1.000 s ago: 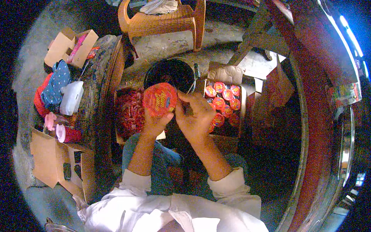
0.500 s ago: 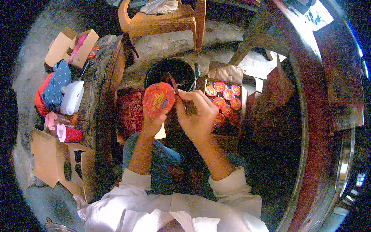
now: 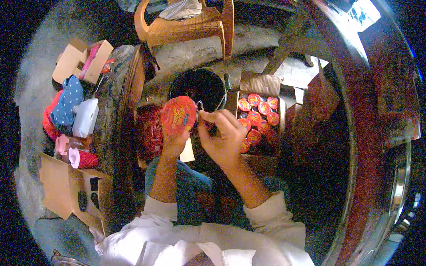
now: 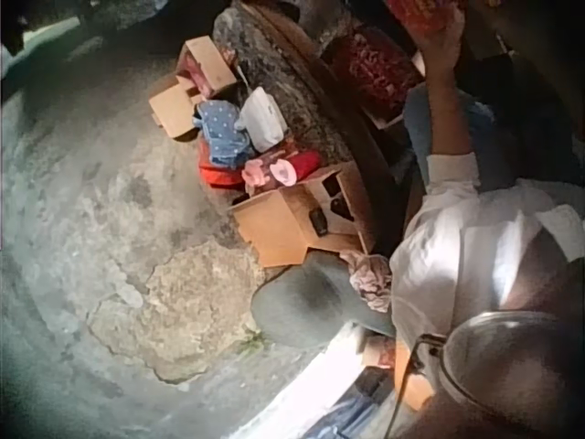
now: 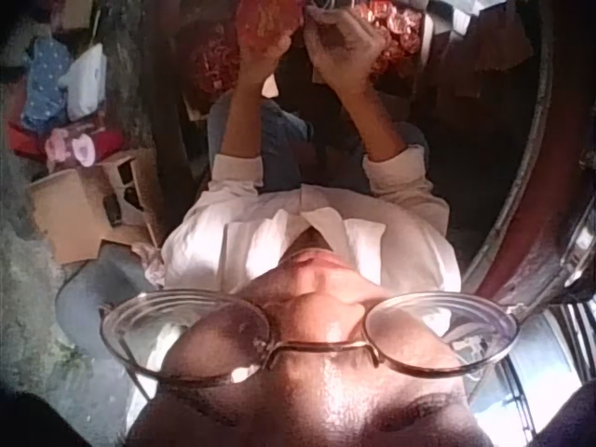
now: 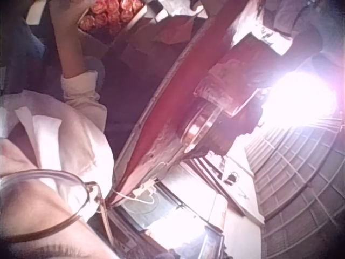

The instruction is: The person moves boxes of products, fills a box with small food items from a bucket, and then uses a small blade to trim or adjust the seal on a single product container.

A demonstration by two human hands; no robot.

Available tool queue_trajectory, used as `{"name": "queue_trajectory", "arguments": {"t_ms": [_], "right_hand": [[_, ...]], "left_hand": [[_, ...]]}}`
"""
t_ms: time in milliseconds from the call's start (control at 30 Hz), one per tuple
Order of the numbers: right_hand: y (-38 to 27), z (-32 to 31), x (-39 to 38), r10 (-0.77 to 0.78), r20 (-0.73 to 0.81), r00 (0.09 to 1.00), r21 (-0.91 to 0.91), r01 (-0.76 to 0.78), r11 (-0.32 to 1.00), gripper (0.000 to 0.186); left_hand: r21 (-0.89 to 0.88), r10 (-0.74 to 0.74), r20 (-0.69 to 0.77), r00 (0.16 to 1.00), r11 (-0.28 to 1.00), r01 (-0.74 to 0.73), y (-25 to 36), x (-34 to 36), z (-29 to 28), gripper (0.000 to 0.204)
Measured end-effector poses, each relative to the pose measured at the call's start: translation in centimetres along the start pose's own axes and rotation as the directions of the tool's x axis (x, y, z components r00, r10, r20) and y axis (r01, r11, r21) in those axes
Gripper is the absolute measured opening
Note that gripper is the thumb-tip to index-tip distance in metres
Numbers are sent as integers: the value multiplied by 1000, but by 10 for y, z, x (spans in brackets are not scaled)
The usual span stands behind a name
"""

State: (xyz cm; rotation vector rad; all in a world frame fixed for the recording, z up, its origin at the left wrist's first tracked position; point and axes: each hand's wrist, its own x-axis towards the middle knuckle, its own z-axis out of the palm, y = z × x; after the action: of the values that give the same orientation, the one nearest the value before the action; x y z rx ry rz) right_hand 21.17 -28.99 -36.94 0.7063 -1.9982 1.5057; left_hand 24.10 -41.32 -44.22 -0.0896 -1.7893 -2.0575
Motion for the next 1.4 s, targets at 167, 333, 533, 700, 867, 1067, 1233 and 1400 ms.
{"name": "queue_trajectory", "arguments": {"t_ms": [167,333,533,700,867,1067,1233,1400], "right_hand": [[5,-1,0,-49,-25,998,-25,49,998,16],[4,-5,5,40,5,999,13,-40,999,13],[7,-7,3,104,-16,994,57,-103,993,10],[3,-6,3,68,15,998,46,-69,997,10],[2,-1,1,51,-28,998,33,-50,998,12],[3,-5,2,18,-11,1000,11,-18,1000,13],[2,-5,3,8,-9,1000,7,-8,1000,14],[1,-5,3,-2,-27,1000,-16,2,1000,15]], "left_hand": [[-110,-62,22,998,992,64,8,0,6,79],[-135,28,89,996,991,-16,11,-1,9,75],[-149,-53,56,997,987,61,-3,-1,8,68],[-284,71,33,997,957,-59,10,1,6,55],[-165,-61,31,998,984,66,7,-1,4,72],[-255,-38,78,996,965,57,16,0,9,74],[-244,-52,86,995,967,72,17,0,10,75],[-271,-80,97,992,957,104,19,-1,11,78]]}}
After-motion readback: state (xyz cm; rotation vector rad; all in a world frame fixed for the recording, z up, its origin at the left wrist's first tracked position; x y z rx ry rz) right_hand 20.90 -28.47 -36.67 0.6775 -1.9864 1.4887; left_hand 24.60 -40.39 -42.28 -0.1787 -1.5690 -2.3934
